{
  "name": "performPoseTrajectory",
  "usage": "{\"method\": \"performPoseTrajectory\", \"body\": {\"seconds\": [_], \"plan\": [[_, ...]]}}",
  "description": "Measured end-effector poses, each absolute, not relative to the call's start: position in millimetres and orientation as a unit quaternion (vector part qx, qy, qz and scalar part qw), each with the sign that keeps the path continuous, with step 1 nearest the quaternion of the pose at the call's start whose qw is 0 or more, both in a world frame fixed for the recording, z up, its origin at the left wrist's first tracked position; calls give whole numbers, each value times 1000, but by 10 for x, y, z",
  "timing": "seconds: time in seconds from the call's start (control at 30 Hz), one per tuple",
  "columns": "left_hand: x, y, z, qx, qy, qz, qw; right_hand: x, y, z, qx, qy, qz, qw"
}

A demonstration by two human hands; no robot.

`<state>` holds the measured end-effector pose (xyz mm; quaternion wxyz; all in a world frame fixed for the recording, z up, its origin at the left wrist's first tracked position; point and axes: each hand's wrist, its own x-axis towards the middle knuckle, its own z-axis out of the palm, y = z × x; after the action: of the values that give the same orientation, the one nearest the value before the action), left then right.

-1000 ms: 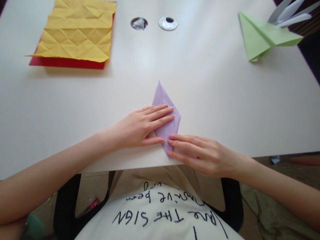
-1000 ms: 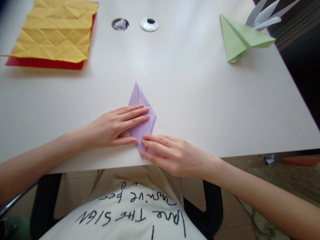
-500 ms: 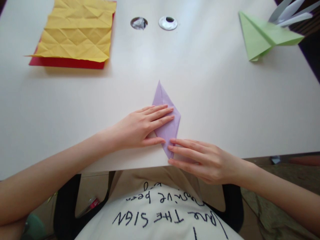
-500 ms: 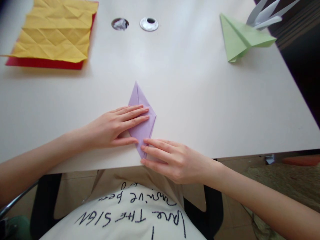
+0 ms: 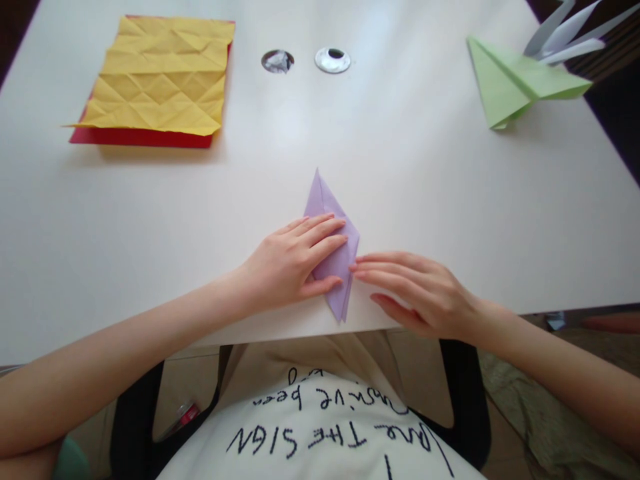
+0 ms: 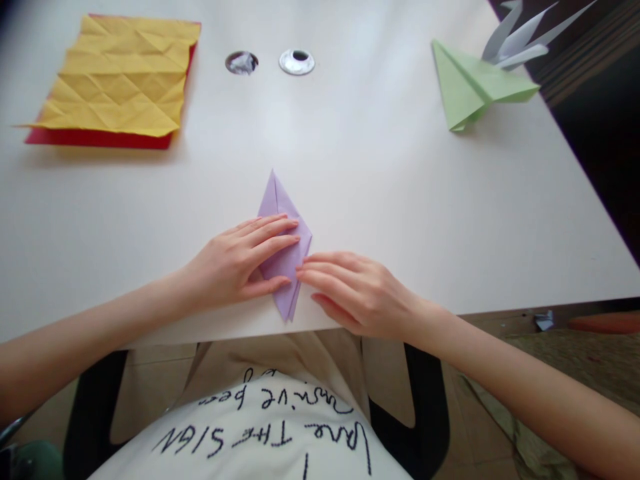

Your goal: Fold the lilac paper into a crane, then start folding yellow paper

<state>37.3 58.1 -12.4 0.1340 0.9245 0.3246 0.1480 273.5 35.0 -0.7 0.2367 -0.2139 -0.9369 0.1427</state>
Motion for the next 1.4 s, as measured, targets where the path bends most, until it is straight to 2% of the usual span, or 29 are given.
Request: {"method": "performPoseTrajectory", "body": {"seconds": [0.27, 0.57, 0.97, 1.2, 1.4], "plan": [[369, 586, -136, 925, 322, 154, 133, 2725, 616, 41, -233, -951, 39, 198], [368, 579, -125, 927, 322, 150, 123, 2804, 629, 9, -203, -966, -8, 160], [385, 565, -103, 928, 321, 147, 124, 2843, 371, 48, -105, -982, 61, 143], [379, 565, -96, 928, 323, 131, 134, 2778, 518, 14, -207, -965, 43, 155], [378, 564, -102, 928, 318, 141, 132, 2771, 455, -42, -130, -979, 63, 146]]}}
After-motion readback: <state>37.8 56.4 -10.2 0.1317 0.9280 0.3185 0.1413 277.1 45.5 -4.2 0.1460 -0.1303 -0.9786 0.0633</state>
